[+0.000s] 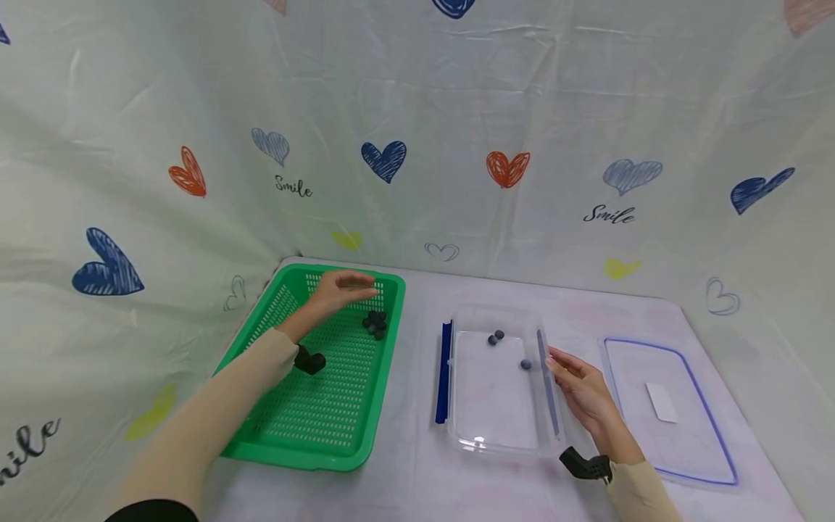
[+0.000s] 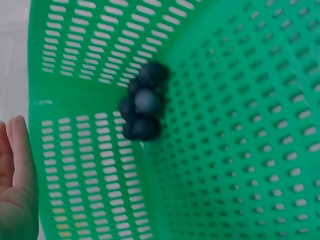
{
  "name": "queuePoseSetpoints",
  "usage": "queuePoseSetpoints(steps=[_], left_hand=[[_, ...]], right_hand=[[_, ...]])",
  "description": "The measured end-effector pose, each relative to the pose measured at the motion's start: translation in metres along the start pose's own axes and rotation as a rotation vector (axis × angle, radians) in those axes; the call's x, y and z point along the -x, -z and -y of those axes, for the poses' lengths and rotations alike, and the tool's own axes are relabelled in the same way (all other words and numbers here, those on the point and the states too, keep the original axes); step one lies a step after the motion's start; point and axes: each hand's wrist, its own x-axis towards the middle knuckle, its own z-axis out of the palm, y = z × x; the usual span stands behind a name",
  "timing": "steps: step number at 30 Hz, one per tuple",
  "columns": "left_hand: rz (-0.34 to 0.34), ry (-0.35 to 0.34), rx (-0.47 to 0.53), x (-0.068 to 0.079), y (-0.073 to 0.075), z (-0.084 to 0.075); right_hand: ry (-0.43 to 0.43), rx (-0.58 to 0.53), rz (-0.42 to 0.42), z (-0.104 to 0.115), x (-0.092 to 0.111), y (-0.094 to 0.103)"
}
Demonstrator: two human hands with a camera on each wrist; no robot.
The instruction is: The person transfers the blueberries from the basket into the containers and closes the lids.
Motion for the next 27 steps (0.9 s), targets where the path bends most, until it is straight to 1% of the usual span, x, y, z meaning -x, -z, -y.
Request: queuePoseSetpoints(steps=[3,8,12,14,17,19,23,27], left_hand=[[-0.001,0.006,-0.032,0.002,0.005,0.005],[-0.003,0.046,-0.080,0.003,0.010,0.013],[-0.005,0.064,-0.082,0.002,0.012,0.017],[-0.012,0.065,-0.102,0.001,0.011,0.019],[-0.028,0.090,-0.143,0.001,0.010,0.023],[-0.025,0.100,-0.162,0.002,0.008,0.026],[0.000,0.089,-0.153,0.002,0.005,0.035],[0.010,0.080,-0.141,0.002,0.003,0.042]], right_hand=[[-0.001,-0.001,0.001,-0.001,0.000,0.000],[0.006,0.010,-0.003,0.000,0.000,-0.001],[0.020,0.032,-0.002,0.001,-0.001,-0.001],[0.019,0.042,-0.003,0.002,-0.002,0.000],[0.011,0.047,0.002,0.003,-0.001,0.001],[0.003,0.049,0.003,0.003,-0.001,0.001],[-0.004,0.045,0.005,0.004,0.000,0.002],[0.010,0.040,0.020,0.004,0.000,0.001]])
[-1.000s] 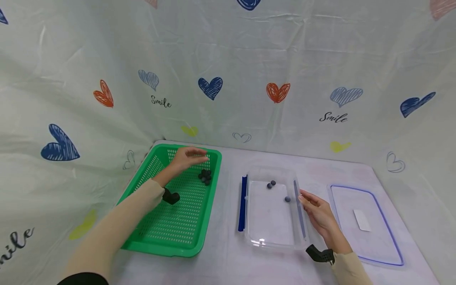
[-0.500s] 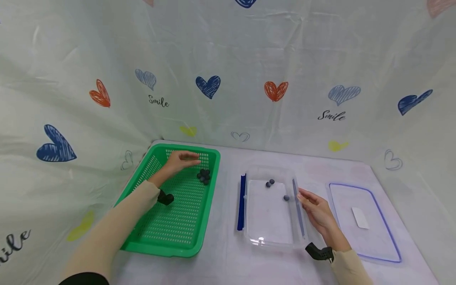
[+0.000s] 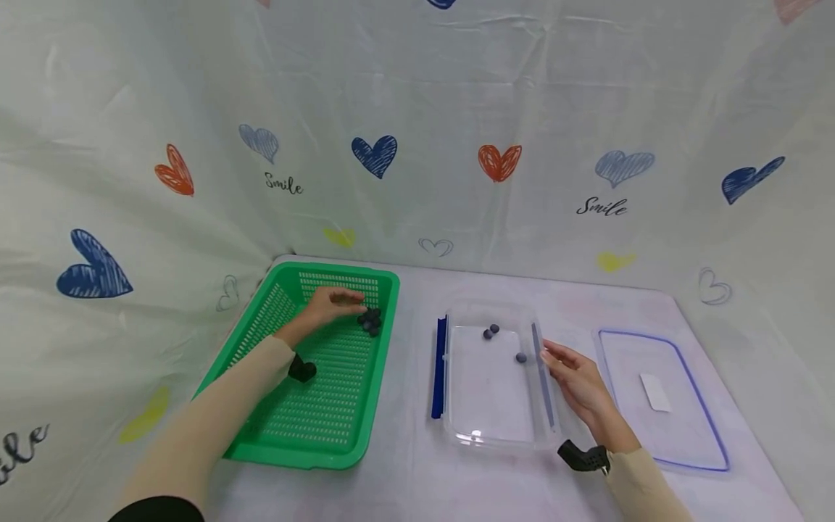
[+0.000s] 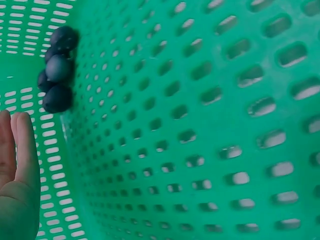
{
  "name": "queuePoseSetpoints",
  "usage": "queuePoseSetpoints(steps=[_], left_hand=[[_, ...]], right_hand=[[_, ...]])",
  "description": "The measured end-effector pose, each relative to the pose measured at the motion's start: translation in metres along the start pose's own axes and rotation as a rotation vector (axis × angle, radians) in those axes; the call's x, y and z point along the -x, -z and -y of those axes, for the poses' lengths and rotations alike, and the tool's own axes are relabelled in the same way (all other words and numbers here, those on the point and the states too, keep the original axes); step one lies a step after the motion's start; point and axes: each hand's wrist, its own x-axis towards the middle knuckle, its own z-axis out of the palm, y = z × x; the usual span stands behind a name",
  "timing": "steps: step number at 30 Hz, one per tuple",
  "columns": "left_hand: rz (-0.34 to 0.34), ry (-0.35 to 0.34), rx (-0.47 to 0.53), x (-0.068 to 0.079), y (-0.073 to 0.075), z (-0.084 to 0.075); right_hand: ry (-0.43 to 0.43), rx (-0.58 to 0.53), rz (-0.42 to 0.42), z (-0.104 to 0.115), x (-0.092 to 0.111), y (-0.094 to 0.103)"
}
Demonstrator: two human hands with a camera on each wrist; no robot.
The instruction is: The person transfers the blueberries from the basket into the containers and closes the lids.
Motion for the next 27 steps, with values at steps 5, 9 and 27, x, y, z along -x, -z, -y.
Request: queuePoseSetpoints(steps=[5,9,27], left_hand=[[-0.005,0.019,0.002,0.003,-0.001,0.005],[0.005,0.045,0.005,0.006,-0.003,0.010],[-0.009,0.041,-0.079,0.004,-0.011,0.020]], right_hand=[[0.011,0.020,0.002,0.001,-0.001,-0.002],[-0.002,0.045,0.000,0.001,0.000,-0.002],[0.006,0.109,0.009,0.004,0.002,-0.001]])
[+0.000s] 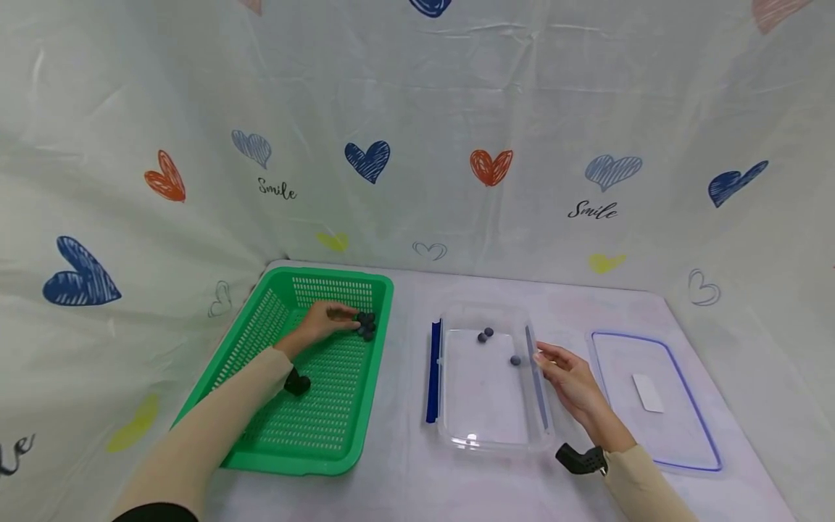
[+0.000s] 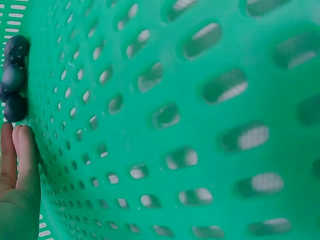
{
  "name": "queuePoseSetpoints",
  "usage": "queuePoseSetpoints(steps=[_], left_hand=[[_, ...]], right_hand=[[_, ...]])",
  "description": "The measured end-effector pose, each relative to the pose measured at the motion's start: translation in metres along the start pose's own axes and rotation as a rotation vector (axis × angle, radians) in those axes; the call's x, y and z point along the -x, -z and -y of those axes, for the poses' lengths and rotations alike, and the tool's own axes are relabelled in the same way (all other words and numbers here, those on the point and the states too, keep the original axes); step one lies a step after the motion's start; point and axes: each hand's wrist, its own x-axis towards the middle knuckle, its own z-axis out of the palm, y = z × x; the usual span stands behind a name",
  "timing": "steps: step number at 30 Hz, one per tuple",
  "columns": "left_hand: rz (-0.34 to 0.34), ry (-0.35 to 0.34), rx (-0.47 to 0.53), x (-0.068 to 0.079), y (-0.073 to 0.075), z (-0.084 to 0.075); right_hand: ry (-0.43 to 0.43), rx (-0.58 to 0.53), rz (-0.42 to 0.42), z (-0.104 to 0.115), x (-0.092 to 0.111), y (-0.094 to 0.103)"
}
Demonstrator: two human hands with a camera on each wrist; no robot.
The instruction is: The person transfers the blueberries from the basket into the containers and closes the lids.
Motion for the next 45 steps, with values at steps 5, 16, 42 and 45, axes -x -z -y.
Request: queuePoseSetpoints(steps=[5,16,42,45], left_hand=[[-0.008,-0.002,-0.009,0.0023,-0.0008,0.0005],[-0.014,-0.040,-0.069,0.0011,-0.0001,0.0027],[0.003,-0.126,-0.110,0.0019,0.0009,0.0023],[0.009,-0.124,-0.077,0.0020,0.0041,0.0021]], right_hand=[[-0.008,0.012,-0.001,0.0002,-0.0001,-0.0005],[0.009,0.009,-0.003,-0.0004,-0.0008,0.0000],[0.028,-0.003,0.010,0.0010,0.0010,0.0000],[0.030,-0.005,0.016,0.0010,0.0012,-0.0002]])
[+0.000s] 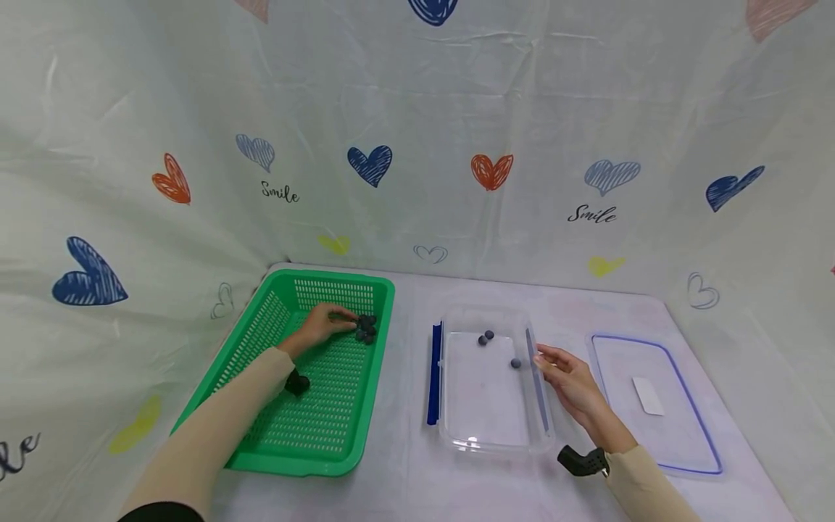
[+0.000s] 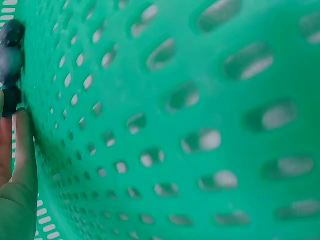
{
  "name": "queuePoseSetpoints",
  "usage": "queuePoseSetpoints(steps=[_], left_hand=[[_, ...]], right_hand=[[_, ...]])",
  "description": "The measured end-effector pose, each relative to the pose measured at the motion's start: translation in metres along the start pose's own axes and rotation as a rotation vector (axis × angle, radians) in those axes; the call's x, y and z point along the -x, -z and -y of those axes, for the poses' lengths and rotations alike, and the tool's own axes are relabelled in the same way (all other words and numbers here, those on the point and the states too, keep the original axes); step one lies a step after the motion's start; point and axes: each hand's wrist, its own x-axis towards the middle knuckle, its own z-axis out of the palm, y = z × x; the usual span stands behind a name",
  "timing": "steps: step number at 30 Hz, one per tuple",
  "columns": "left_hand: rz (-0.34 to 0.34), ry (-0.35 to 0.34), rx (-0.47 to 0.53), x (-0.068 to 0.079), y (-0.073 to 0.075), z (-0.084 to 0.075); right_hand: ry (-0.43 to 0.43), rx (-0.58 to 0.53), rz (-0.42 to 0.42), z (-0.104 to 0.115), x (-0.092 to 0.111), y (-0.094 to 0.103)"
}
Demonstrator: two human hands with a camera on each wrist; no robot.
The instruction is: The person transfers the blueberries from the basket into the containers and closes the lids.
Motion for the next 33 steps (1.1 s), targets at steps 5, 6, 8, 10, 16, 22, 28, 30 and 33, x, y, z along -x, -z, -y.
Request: queuePoseSetpoints(steps=[5,6,8,10,16,22,28,30,33], left_hand=[[0.008,0.015,0.023,0.003,0.007,-0.002],[0.008,0.015,0.019,0.004,0.008,-0.001],[-0.001,0.023,0.004,0.005,0.010,-0.001],[-0.012,0.020,-0.016,0.005,0.011,0.000],[-0.044,0.038,-0.043,0.004,0.015,-0.002],[-0.041,0.018,-0.020,0.003,0.016,-0.015],[-0.023,0.018,0.036,0.001,0.016,-0.033],[-0.014,0.016,0.045,0.000,0.016,-0.037],[-0.007,0.009,0.067,-0.001,0.017,-0.042]], right_hand=[[-0.001,0.004,0.003,-0.001,-0.001,0.001],[-0.005,0.008,0.001,0.000,-0.001,0.001],[-0.007,0.016,0.002,0.000,0.000,0.001],[-0.011,0.023,-0.001,0.000,0.000,0.001],[-0.024,0.031,-0.008,0.000,-0.001,0.001],[-0.026,0.039,-0.008,-0.001,-0.001,0.001],[-0.008,0.029,-0.009,-0.001,-0.001,0.001],[-0.004,0.027,-0.010,-0.002,-0.001,0.001],[0.005,0.020,-0.019,-0.003,-0.002,0.002]])
